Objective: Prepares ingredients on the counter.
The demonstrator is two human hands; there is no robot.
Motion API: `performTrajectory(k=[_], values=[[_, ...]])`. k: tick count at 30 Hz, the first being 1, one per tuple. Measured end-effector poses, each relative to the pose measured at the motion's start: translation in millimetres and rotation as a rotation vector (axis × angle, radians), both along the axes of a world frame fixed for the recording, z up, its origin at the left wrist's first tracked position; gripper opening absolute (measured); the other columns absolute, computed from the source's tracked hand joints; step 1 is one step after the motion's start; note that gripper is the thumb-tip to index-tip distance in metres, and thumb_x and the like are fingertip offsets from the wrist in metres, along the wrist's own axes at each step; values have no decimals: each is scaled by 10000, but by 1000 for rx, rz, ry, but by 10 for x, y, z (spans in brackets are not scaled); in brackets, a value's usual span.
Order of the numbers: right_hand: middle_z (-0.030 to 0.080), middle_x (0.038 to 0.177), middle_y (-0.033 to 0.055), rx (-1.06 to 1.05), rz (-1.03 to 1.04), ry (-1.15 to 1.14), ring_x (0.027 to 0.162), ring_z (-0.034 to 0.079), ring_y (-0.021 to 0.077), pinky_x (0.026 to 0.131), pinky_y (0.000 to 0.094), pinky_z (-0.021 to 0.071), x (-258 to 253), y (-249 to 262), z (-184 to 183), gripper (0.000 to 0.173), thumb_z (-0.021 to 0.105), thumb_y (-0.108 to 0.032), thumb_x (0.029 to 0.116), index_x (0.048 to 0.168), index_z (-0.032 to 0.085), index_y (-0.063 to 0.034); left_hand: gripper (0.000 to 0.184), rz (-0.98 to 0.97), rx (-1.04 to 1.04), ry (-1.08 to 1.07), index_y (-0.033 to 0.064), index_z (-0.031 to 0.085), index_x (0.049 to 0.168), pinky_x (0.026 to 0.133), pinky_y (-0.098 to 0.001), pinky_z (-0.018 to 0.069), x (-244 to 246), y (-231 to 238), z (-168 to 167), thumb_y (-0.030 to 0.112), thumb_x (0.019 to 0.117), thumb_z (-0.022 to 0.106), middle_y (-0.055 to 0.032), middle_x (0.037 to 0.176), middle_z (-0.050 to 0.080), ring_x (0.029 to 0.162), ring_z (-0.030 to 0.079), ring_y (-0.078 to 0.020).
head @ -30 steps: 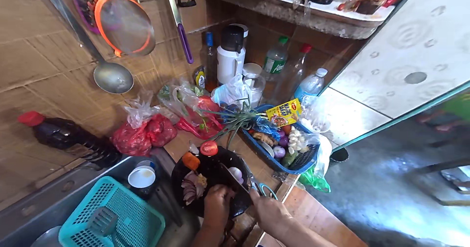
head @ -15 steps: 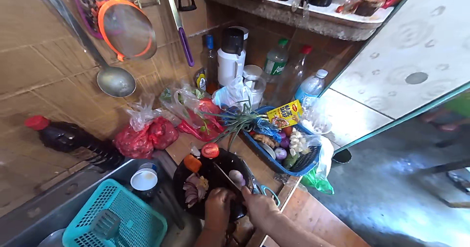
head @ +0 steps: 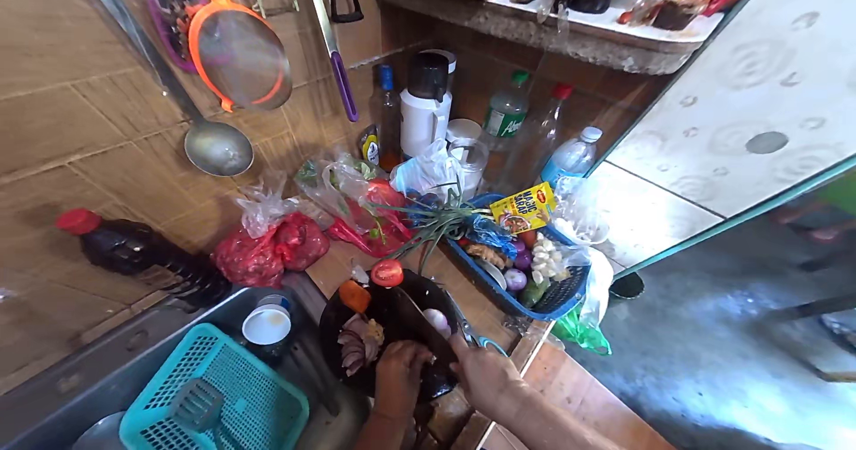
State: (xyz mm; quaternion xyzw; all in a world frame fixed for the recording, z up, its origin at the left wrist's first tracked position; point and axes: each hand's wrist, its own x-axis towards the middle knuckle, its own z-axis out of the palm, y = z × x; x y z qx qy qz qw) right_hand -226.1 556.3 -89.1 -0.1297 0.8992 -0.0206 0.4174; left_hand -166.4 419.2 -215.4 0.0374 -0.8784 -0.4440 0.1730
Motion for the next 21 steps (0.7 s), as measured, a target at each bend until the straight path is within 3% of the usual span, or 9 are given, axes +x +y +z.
performTrajectory(k=[4, 10, 13, 16, 18, 21], values=[[649, 1241, 278, 35, 32, -27, 1159, 657, 479, 935, 630, 532, 119, 138, 146, 474, 453, -299, 1109, 1522, 345, -93, 45, 19, -8, 8, 45, 792, 862, 890, -394, 601, 9, 13, 0, 72, 868, 756, -96, 932, 777, 946, 749, -249], [646, 1272, 282, 14, -1, -20, 1182, 645, 485, 952, 648, 522, 63, -104, -186, 593, 517, -210, 1074, 1603, 258, -138, 67, 24, 2, 22, 40, 796, 878, 901, -403, 604, 16, -6, -48, 86, 881, 748, -108, 951, 778, 960, 751, -249], [638, 1285, 280, -57, -4, -16, 1200, 634, 480, 970, 651, 508, -48, -117, -225, 511, 473, -270, 1098, 1562, 322, -117, 79, -14, 10, 2, 63, 802, 891, 918, -388, 597, 66, -52, -30, 107, 897, 737, -81, 965, 779, 983, 744, -222], [657, 1241, 280, -115, -21, 41, 1173, 649, 475, 971, 635, 512, -78, -21, -40, 495, 437, -327, 1113, 1554, 353, -119, 116, -36, -26, -9, 58, 808, 923, 942, -424, 583, 59, -115, 31, 129, 921, 716, -100, 989, 777, 1015, 735, -267], [673, 1206, 274, -192, -69, 100, 1146, 666, 463, 966, 621, 523, -78, 89, 139, 500, 441, -335, 1112, 1549, 371, -105, 169, -8, -67, -48, 44, 795, 997, 990, -470, 546, -44, -115, 122, 167, 955, 686, -135, 1046, 756, 1080, 697, -323], [684, 1163, 248, -301, -147, 156, 1121, 682, 419, 974, 583, 531, -141, 225, 354, 475, 441, -344, 1110, 1502, 409, -78, 359, -30, -232, -320, 45, 702, 1258, 1115, -511, 434, -387, -55, 438, 271, 982, 658, -177, 1293, 672, 1298, 568, -379]])
